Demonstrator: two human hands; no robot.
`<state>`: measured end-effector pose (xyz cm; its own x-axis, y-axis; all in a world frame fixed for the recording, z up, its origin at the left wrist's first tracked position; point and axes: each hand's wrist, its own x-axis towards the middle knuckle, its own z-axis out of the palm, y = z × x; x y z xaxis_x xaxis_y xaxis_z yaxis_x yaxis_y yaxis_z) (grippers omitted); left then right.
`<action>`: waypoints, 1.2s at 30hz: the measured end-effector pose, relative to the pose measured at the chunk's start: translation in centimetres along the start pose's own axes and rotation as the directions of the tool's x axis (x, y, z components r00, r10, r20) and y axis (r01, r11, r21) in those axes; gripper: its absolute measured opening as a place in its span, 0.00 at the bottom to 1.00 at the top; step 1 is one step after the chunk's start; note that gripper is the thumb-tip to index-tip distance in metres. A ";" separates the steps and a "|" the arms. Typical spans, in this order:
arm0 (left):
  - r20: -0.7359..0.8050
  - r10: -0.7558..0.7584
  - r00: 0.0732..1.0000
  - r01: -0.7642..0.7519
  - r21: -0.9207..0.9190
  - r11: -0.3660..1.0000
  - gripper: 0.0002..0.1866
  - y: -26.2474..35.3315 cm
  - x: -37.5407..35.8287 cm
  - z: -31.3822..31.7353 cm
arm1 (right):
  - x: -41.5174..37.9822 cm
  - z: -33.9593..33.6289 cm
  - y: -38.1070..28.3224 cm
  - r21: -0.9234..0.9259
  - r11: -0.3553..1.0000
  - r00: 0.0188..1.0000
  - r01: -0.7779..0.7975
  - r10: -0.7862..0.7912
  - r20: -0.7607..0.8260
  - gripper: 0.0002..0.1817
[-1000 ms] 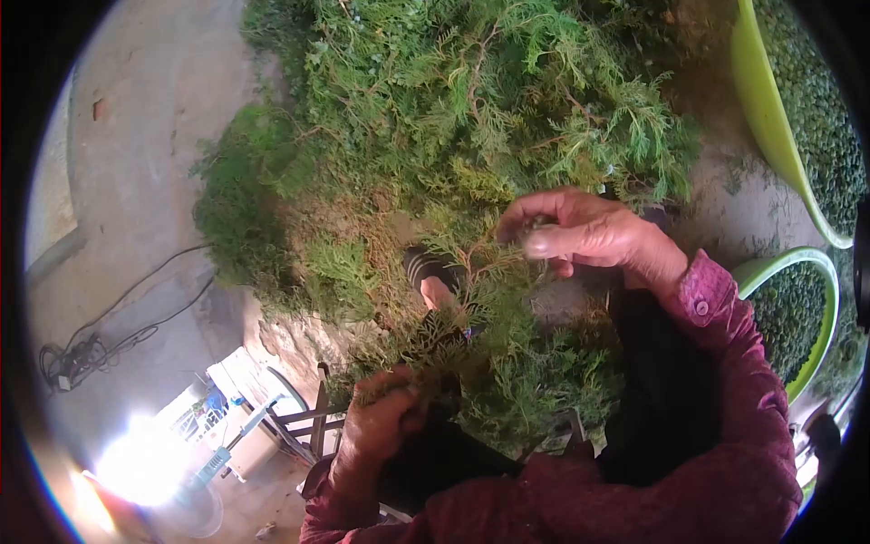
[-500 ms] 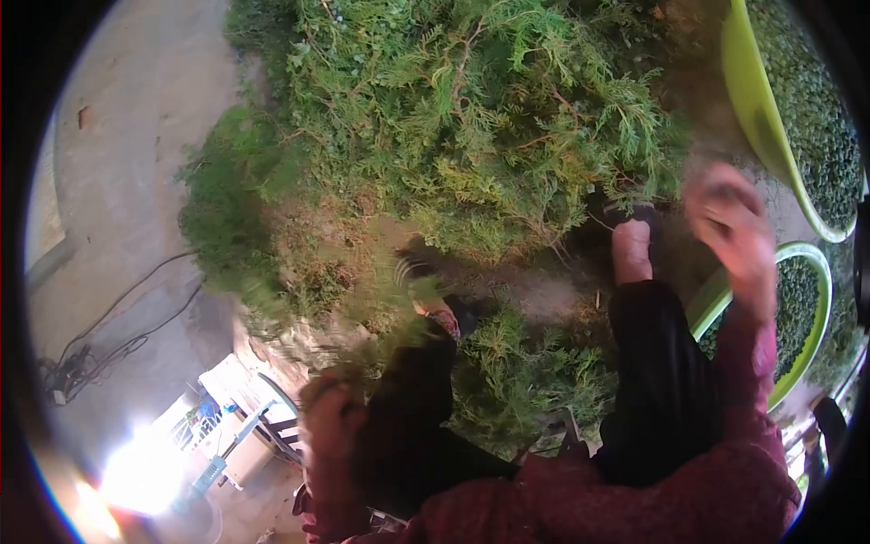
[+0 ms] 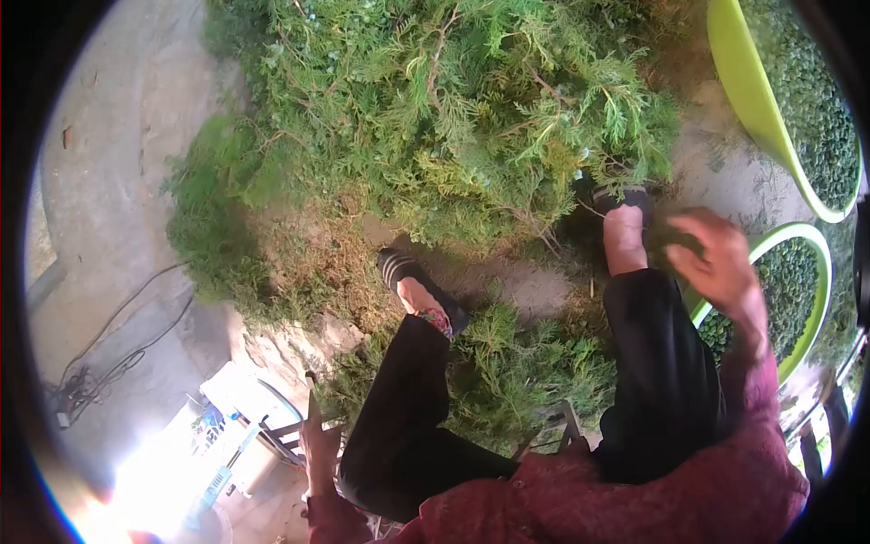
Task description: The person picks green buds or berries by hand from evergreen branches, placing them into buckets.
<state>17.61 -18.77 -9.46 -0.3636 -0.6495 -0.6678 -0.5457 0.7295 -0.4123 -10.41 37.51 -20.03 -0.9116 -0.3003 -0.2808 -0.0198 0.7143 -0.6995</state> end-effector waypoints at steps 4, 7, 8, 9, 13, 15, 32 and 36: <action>-0.083 0.366 0.927 -0.370 -0.371 0.852 0.19 17.2 3.3 -7.1 | 3.6 5.5 -0.8 0.160 0.975 0.964 0.155 -0.185 0.189 0.14; 0.105 0.724 0.682 -0.579 -0.528 0.622 0.20 27.9 4.9 -7.0 | 3.8 6.4 -1.1 0.199 0.966 0.960 0.163 -0.202 0.195 0.16; 0.097 0.749 0.656 -0.590 -0.553 0.588 0.23 31.1 4.6 -5.8 | 3.7 6.5 -0.9 0.246 0.960 0.954 0.130 -0.189 0.233 0.17; 0.123 0.746 0.654 -0.598 -0.520 0.610 0.24 34.1 4.5 -4.7 | 3.6 6.6 -0.7 0.244 0.962 0.956 0.125 -0.182 0.228 0.17; 0.139 0.649 0.748 -0.436 -0.635 0.638 0.28 42.3 4.2 0.9 | 3.2 6.6 0.4 0.209 0.976 0.976 0.057 -0.099 0.196 0.17; -0.055 0.532 0.845 -0.474 -0.537 0.698 0.21 44.9 4.5 2.9 | 3.2 6.6 0.4 0.239 0.970 0.972 0.044 -0.097 0.213 0.16; 0.163 0.572 0.804 0.151 -0.986 0.069 0.05 34.6 -0.4 -4.6 | 3.0 6.4 0.3 0.305 0.952 0.983 -0.026 -0.032 0.183 0.15; 0.364 0.553 0.750 0.413 -0.910 0.038 0.11 31.6 -2.2 -8.0 | 2.7 5.9 -0.3 0.242 0.964 0.987 0.114 -0.139 0.087 0.16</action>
<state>-4.85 3.98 -16.01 -0.2999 -0.0056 -0.9540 -0.8580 -0.4355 0.2722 -10.42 32.69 -24.46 -0.8611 -0.4499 -0.2370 -0.0238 0.5011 -0.8650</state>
